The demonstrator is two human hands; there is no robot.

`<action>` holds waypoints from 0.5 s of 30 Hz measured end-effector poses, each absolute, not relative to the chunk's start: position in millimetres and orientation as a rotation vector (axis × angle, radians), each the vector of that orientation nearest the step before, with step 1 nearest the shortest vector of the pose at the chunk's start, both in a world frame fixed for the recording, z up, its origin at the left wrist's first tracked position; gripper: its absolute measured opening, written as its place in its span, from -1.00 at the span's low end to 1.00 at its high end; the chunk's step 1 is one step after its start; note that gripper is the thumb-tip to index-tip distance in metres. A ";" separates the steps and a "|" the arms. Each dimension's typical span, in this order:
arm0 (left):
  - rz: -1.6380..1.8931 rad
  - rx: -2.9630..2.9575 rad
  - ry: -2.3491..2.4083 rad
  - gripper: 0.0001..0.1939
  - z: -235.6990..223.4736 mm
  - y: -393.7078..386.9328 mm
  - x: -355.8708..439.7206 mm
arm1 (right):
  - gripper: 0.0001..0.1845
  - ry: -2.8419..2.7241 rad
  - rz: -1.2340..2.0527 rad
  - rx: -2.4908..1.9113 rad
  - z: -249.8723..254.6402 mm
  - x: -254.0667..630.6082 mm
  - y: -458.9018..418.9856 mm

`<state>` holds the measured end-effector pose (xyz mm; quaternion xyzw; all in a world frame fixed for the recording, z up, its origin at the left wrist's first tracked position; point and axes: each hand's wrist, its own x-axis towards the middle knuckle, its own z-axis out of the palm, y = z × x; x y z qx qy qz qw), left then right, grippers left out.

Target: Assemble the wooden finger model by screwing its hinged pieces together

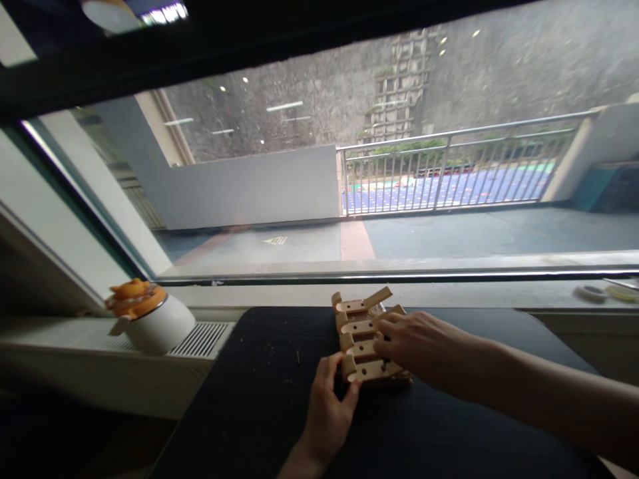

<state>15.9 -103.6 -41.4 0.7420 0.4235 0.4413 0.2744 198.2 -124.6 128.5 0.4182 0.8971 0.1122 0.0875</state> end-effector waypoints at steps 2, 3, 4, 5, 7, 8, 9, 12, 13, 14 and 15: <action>1.186 1.996 1.134 -0.67 -40.7 -103.5 16.0 | -0.82 2.684 0.308 1.214 124.9 198.3 -124.9; 1.183 1.994 1.133 -0.67 -40.5 -103.5 16.1 | -0.83 2.680 0.293 1.214 123.3 198.6 -124.5; 1.179 1.992 1.133 -0.68 -40.4 -103.6 16.2 | -0.83 2.675 0.278 1.222 122.1 199.0 -123.7; 1.175 1.991 1.134 -0.68 -40.5 -103.6 16.1 | -0.83 2.675 0.262 1.233 121.4 199.5 -122.9; 1.169 1.991 1.137 -0.67 -41.1 -103.8 15.9 | -0.82 2.675 0.227 1.270 121.7 200.7 -121.1; 1.166 1.993 1.139 -0.67 -41.4 -103.9 15.7 | -0.82 2.672 0.208 1.286 122.3 201.3 -120.5; 1.162 1.996 1.140 -0.67 -41.7 -104.0 15.4 | -0.83 2.668 0.189 1.300 123.1 202.0 -120.0; 1.156 2.004 1.141 -0.67 -42.2 -104.3 14.8 | -0.86 2.653 0.150 1.333 123.7 203.6 -119.2; 1.159 2.005 1.141 -0.67 -42.2 -104.3 14.7 | -0.86 2.650 0.152 1.336 123.1 203.9 -119.1; 1.164 2.006 1.141 -0.68 -42.2 -104.2 14.7 | -0.86 2.647 0.158 1.334 122.3 204.1 -119.1; 1.170 2.006 1.142 -0.68 -42.2 -104.1 14.7 | -0.86 2.643 0.172 1.326 121.5 204.2 -119.0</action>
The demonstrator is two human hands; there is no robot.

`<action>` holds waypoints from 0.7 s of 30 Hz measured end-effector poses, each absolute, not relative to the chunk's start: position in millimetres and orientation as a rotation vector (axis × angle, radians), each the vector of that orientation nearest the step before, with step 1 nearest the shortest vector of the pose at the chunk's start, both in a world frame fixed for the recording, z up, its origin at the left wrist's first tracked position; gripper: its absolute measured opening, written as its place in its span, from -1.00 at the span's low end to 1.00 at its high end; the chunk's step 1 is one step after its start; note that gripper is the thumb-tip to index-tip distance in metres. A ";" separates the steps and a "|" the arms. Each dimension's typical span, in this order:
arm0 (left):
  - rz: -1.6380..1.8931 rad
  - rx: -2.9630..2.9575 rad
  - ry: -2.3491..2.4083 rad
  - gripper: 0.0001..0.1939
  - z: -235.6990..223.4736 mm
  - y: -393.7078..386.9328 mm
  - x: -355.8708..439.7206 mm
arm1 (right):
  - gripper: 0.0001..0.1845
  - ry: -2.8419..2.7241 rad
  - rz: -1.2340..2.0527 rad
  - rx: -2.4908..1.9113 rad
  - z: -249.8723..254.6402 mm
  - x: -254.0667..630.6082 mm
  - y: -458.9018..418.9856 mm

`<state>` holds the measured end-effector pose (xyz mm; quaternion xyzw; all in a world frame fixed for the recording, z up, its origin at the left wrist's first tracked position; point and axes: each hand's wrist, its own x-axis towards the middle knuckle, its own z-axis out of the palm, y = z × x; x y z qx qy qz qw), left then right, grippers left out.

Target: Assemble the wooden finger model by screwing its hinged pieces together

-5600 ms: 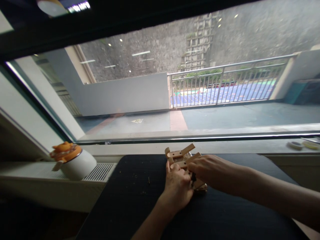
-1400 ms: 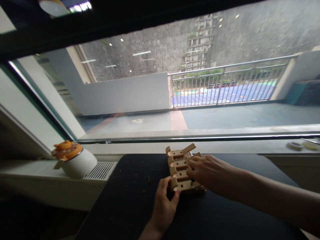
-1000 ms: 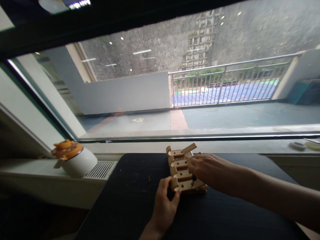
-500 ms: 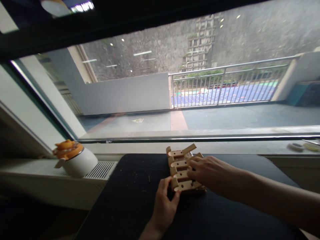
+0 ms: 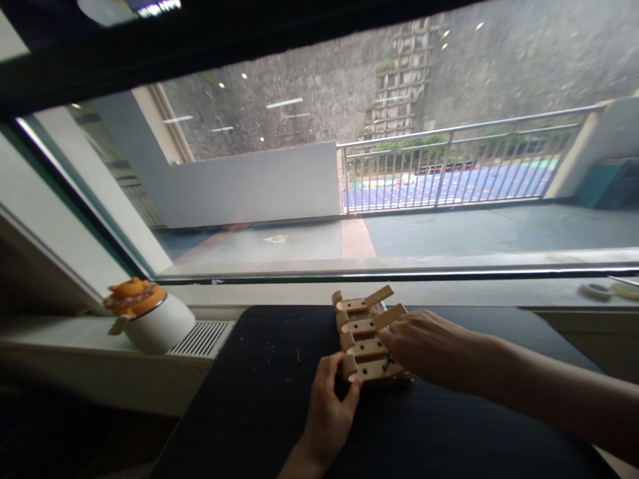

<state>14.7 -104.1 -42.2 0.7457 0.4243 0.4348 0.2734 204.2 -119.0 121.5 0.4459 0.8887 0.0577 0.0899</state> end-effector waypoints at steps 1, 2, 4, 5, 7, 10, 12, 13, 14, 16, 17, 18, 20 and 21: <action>1.174 2.006 1.143 -0.68 -42.1 -103.9 14.9 | -0.85 2.636 0.187 1.310 120.7 204.3 -119.1; 1.178 2.005 1.143 -0.68 -42.0 -103.7 15.1 | -0.84 2.628 0.205 1.293 120.4 204.2 -119.4; 1.181 2.004 1.144 -0.67 -41.9 -103.2 15.4 | -0.86 2.614 0.239 1.287 121.8 204.2 -120.7; 1.180 2.003 1.143 -0.67 -41.8 -103.1 15.6 | -0.88 2.616 0.252 1.314 123.6 204.2 -121.8; 1.180 1.999 1.141 -0.67 -41.4 -103.1 15.8 | -0.87 2.652 0.229 1.390 129.1 204.3 -124.5; 1.188 1.994 1.142 -0.67 -40.2 -103.9 16.1 | -0.82 2.718 0.115 1.407 137.2 204.1 -127.4; 1.198 1.992 1.145 -0.67 -39.5 -104.5 16.3 | -0.85 2.709 0.066 1.369 139.2 203.8 -126.6; 1.200 1.991 1.146 -0.68 -39.3 -104.7 16.3 | -0.85 2.694 0.061 1.363 138.9 203.8 -125.3; 1.200 1.989 1.146 -0.68 -39.2 -104.8 16.3 | -0.85 2.684 0.063 1.362 137.7 203.8 -123.5; 1.191 1.988 1.141 -0.69 -39.4 -104.7 16.2 | -0.82 2.685 0.074 1.357 134.1 204.6 -119.6; 1.183 1.988 1.138 -0.68 -39.7 -104.6 16.0 | -0.81 2.689 0.078 1.355 132.1 205.4 -117.8; 1.176 1.989 1.137 -0.68 -40.0 -104.5 15.8 | -0.81 2.692 0.082 1.356 130.3 206.4 -116.3; 1.165 1.992 1.138 -0.67 -40.5 -104.3 15.4 | -0.82 2.695 0.091 1.368 127.9 208.8 -114.9; 1.161 1.994 1.139 -0.68 -40.6 -104.4 15.3 | -0.83 2.692 0.092 1.379 127.4 210.1 -115.0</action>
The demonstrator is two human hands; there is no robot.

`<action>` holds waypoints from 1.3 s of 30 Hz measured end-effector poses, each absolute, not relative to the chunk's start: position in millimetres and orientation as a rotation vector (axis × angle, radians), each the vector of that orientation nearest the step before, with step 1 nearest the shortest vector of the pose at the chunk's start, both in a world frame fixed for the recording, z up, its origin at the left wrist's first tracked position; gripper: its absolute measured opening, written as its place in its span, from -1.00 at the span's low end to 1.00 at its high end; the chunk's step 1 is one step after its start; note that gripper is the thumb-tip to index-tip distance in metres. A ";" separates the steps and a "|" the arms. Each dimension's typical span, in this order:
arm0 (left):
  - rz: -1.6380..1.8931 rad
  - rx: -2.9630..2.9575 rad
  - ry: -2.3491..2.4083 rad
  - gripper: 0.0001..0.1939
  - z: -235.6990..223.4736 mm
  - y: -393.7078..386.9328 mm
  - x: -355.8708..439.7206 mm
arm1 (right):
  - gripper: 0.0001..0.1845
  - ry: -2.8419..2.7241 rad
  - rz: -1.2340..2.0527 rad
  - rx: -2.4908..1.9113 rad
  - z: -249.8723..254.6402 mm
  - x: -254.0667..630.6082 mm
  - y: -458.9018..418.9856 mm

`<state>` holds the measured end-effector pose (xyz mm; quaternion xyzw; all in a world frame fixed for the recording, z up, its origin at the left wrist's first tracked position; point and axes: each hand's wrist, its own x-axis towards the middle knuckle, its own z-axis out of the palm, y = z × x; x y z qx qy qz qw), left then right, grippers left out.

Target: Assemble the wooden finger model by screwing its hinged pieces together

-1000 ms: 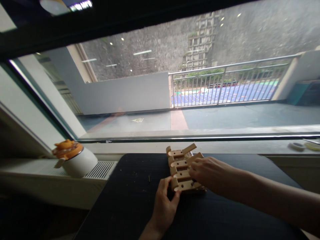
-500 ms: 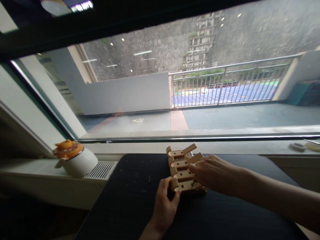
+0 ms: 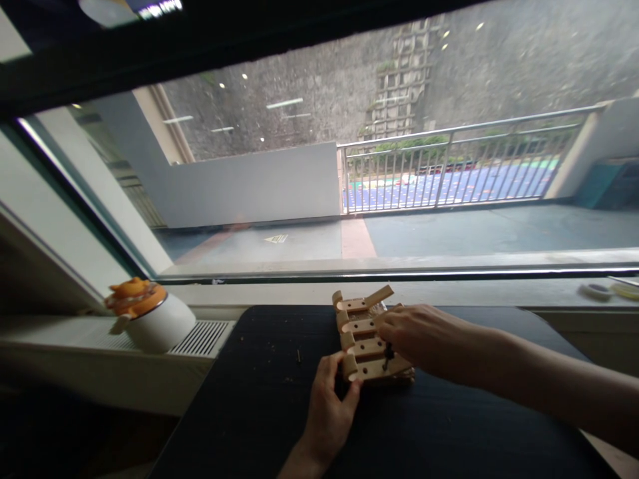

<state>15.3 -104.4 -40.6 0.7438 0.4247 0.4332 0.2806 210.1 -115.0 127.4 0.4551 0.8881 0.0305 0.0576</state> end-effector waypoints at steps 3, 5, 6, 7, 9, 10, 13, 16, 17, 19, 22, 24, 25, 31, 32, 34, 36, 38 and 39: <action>1.156 1.996 1.142 -0.68 -40.5 -104.6 15.3 | -0.84 2.689 0.114 1.382 127.5 213.0 -116.8; 1.158 1.999 1.142 -0.68 -40.4 -104.6 15.5 | -0.83 2.666 0.175 1.341 127.6 213.9 -117.9; 1.163 2.001 1.142 -0.68 -40.4 -104.6 15.6 | -0.83 2.647 0.220 1.311 127.5 214.0 -118.2; 1.168 2.002 1.141 -0.68 -40.3 -104.6 15.8 | -0.83 2.622 0.263 1.282 127.2 213.8 -118.2; 1.185 2.002 1.140 -0.68 -40.1 -104.5 16.0 | -0.83 2.592 0.317 1.245 126.9 212.5 -117.9; 1.196 2.000 1.139 -0.68 -40.0 -104.6 16.1 | -0.83 2.588 0.323 1.252 127.2 211.5 -117.8; 1.213 1.994 1.137 -0.69 -39.3 -104.9 16.2 | -0.86 2.600 0.275 1.358 130.7 206.8 -119.3; 1.200 1.991 1.139 -0.68 -39.0 -105.1 15.9 | -0.81 2.658 0.169 1.410 135.5 202.3 -124.3; 1.195 1.989 1.138 -0.68 -39.2 -105.0 15.8 | -0.80 2.685 0.130 1.392 136.4 201.4 -126.3; 1.195 1.987 1.135 -0.68 -39.8 -104.8 15.8 | -0.80 2.730 0.073 1.327 136.3 200.8 -129.6; 1.201 1.988 1.140 -0.68 -40.5 -104.1 16.1 | -0.81 2.770 0.046 1.274 133.3 201.5 -130.9; 1.203 1.995 1.147 -0.68 -40.4 -103.9 16.3 | -0.84 2.759 0.038 1.296 131.8 202.1 -129.6; 1.201 1.998 1.147 -0.68 -40.1 -104.0 16.3 | -0.85 2.742 0.030 1.310 131.8 202.2 -128.7; 1.221 2.007 1.133 -0.69 -38.0 -104.8 16.1 | -0.86 2.662 0.067 1.375 133.6 205.5 -125.1; 1.225 2.006 1.132 -0.69 -38.2 -104.9 16.0 | -0.86 2.667 0.082 1.367 132.8 206.8 -124.5; 1.224 2.003 1.129 -0.69 -39.0 -104.8 15.9 | -0.88 2.673 0.117 1.352 130.1 209.4 -122.8; 1.216 2.002 1.131 -0.68 -39.9 -104.7 15.8 | -0.89 2.673 0.156 1.354 127.4 210.7 -120.7; 1.217 2.004 1.133 -0.68 -40.4 -104.5 15.8 | -0.89 2.678 0.196 1.361 126.2 209.9 -118.7; 1.222 2.004 1.132 -0.68 -40.4 -104.4 15.8 | -0.89 2.676 0.214 1.365 126.5 208.8 -118.0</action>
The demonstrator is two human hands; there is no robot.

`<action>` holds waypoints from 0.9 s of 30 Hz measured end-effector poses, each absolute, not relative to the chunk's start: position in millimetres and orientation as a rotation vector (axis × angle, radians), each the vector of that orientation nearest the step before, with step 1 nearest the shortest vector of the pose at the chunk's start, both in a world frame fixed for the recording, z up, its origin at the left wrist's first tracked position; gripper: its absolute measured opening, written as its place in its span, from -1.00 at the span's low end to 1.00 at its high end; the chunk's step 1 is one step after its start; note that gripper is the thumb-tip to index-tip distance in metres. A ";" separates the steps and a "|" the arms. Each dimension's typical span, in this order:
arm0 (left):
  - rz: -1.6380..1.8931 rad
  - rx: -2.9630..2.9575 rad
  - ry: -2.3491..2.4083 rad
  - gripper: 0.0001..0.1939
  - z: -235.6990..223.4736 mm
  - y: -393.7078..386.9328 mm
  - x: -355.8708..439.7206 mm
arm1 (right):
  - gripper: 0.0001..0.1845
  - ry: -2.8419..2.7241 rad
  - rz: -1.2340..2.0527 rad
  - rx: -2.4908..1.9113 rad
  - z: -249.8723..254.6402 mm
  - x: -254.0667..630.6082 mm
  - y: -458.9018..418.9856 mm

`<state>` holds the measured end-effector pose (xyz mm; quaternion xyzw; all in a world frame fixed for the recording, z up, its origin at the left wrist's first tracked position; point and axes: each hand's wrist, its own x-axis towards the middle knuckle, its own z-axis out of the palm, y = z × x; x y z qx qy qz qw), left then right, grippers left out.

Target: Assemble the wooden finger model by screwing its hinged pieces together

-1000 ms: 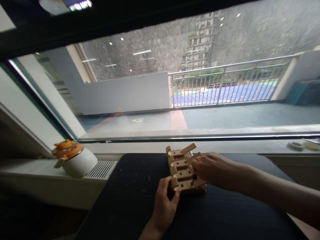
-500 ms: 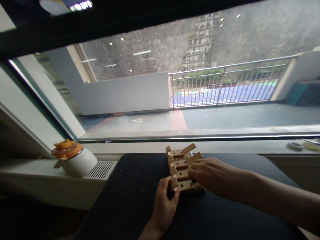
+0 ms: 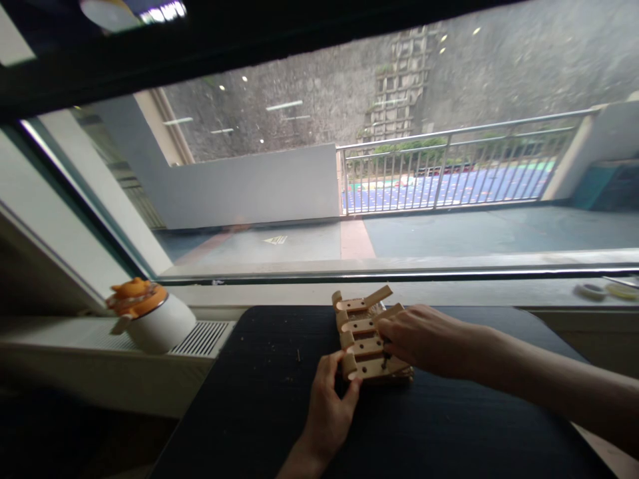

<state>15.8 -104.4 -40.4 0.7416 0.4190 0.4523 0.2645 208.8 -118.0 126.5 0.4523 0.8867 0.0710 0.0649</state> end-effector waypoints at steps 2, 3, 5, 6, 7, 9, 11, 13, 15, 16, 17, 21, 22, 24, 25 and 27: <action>1.234 2.002 1.125 -0.68 -40.3 -104.3 15.7 | -0.89 2.651 0.236 1.378 128.6 205.5 -117.6; 1.239 2.000 1.122 -0.68 -40.2 -104.3 15.6 | -0.89 2.626 0.238 1.380 130.2 203.8 -117.9; 1.236 1.997 1.123 -0.68 -39.9 -104.5 15.6 | -0.87 2.588 0.239 1.396 133.6 200.7 -119.8; 1.231 1.997 1.126 -0.68 -39.8 -104.7 15.5 | -0.85 2.591 0.233 1.402 134.8 199.7 -121.3; 1.226 1.996 1.129 -0.68 -39.7 -105.0 15.5 | -0.82 2.614 0.219 1.400 135.5 199.2 -123.0; 1.216 1.993 1.131 -0.67 -39.4 -105.5 15.7 | -0.76 2.693 0.172 1.377 134.8 199.2 -126.8; 1.199 1.991 1.132 -0.68 -39.0 -105.8 15.8 | -0.76 2.778 0.115 1.317 131.9 200.5 -130.1; 1.184 1.988 1.137 -0.68 -38.7 -105.8 15.9 | -0.79 2.824 0.090 1.270 128.6 202.4 -131.8; 1.171 1.988 1.140 -0.68 -38.6 -105.6 15.9 | -0.81 2.827 0.078 1.255 126.7 204.5 -131.7; 1.167 1.989 1.140 -0.68 -38.7 -105.4 15.8 | -0.83 2.815 0.075 1.262 126.7 205.4 -131.2; 1.165 1.990 1.138 -0.68 -38.9 -105.3 15.6 | -0.85 2.802 0.073 1.274 127.0 206.4 -130.6; 1.164 1.998 1.136 -0.68 -40.3 -105.0 14.9 | -0.87 2.746 0.061 1.335 128.2 209.1 -127.4; 1.164 2.000 1.137 -0.68 -40.7 -104.9 14.9 | -0.87 2.734 0.076 1.340 127.4 209.6 -126.5; 1.161 1.998 1.140 -0.68 -41.3 -104.7 14.9 | -0.88 2.721 0.150 1.317 124.6 210.2 -124.3; 1.157 1.995 1.140 -0.68 -41.6 -104.6 15.0 | -0.88 2.718 0.201 1.304 123.0 210.4 -123.2; 1.147 1.992 1.137 -0.68 -42.1 -104.3 15.2 | -0.90 2.712 0.276 1.292 120.7 210.1 -121.0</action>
